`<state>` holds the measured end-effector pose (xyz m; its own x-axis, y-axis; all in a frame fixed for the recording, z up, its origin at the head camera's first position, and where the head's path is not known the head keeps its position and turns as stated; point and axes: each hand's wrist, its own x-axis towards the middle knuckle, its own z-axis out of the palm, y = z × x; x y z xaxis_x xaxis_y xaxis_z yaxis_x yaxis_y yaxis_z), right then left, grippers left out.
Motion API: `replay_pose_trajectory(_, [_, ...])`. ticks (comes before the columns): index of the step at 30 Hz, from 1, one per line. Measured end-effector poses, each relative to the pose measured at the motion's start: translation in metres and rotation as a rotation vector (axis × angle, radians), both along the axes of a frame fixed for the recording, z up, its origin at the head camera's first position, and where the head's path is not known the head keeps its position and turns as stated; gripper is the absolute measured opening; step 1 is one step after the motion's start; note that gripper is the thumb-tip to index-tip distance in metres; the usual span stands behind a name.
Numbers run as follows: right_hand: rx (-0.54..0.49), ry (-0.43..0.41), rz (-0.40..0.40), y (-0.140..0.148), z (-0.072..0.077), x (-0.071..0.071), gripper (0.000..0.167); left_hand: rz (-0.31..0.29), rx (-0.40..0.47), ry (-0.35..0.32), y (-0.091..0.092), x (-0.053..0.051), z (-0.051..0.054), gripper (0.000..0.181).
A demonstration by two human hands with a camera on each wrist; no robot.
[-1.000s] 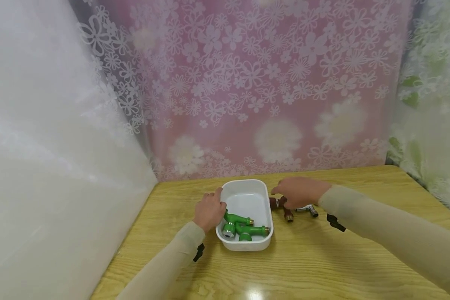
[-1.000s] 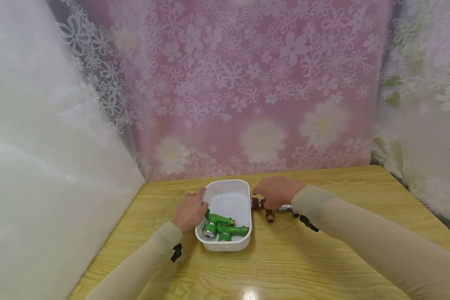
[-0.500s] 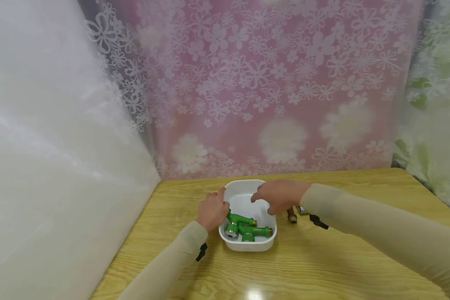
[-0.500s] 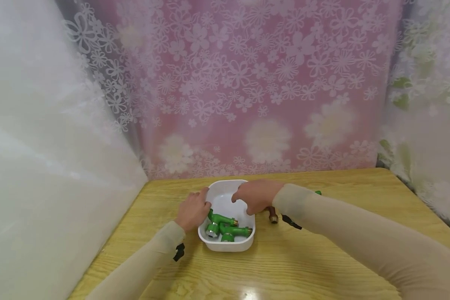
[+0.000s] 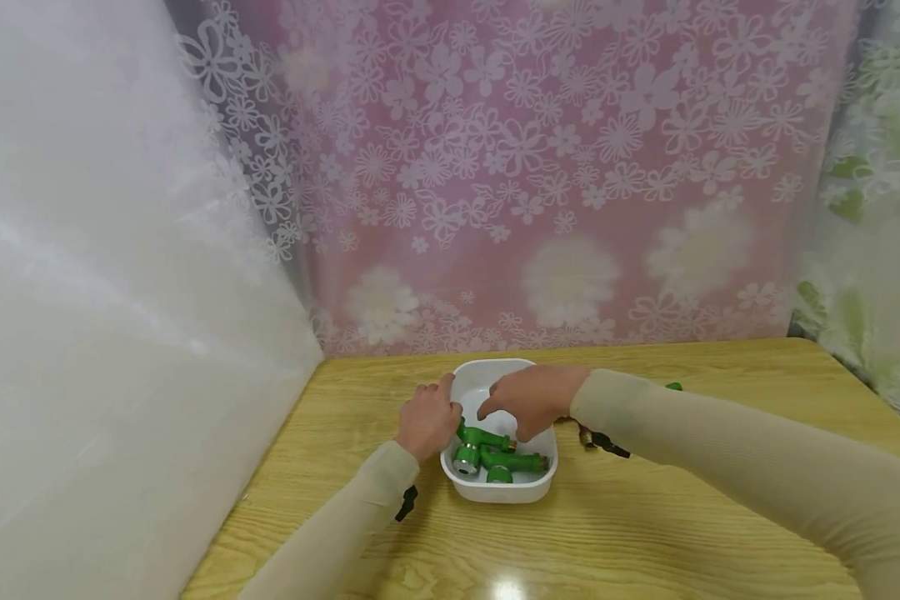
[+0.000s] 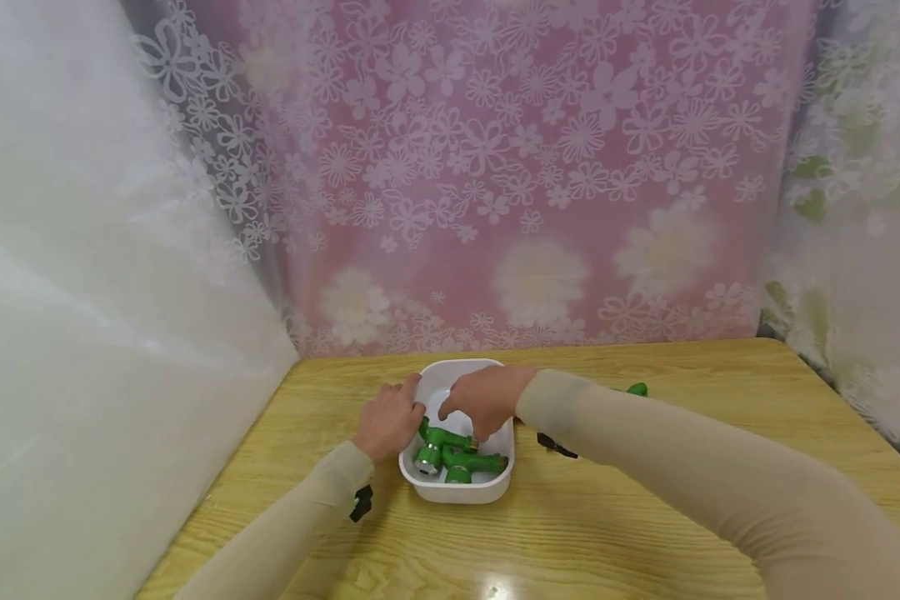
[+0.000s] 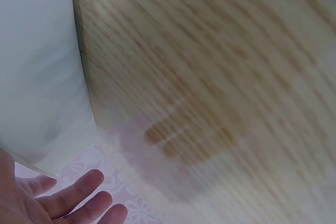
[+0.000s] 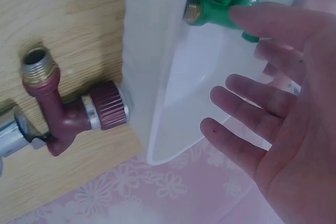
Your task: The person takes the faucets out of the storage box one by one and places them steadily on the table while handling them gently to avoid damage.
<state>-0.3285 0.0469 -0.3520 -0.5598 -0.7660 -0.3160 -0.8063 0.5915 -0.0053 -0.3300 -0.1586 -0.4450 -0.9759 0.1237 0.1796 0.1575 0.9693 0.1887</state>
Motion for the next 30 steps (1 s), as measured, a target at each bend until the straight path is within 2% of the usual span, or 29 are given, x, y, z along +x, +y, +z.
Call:
replay_pose_trajectory(9, [0.042, 0.027, 0.065, -0.015, -0.002, 0.0, 0.063, -0.01, 0.017, -0.012, -0.001, -0.001, 0.005, 0.049])
replay_pose_trajectory(17, [0.074, 0.021, 0.072, -0.026, -0.001, 0.001, 0.061, -0.018, 0.042, 0.007, -0.005, -0.004, 0.005, 0.05])
replay_pose_trajectory(26, [0.041, -0.038, 0.077, -0.035, -0.005, 0.0, 0.059, -0.014, 0.06, 0.003, -0.003, -0.002, 0.005, 0.051])
replay_pose_trajectory(30, [0.034, -0.08, 0.064, -0.039, -0.014, 0.0, 0.058, -0.01, 0.057, -0.002, -0.004, 0.001, 0.0, 0.051])
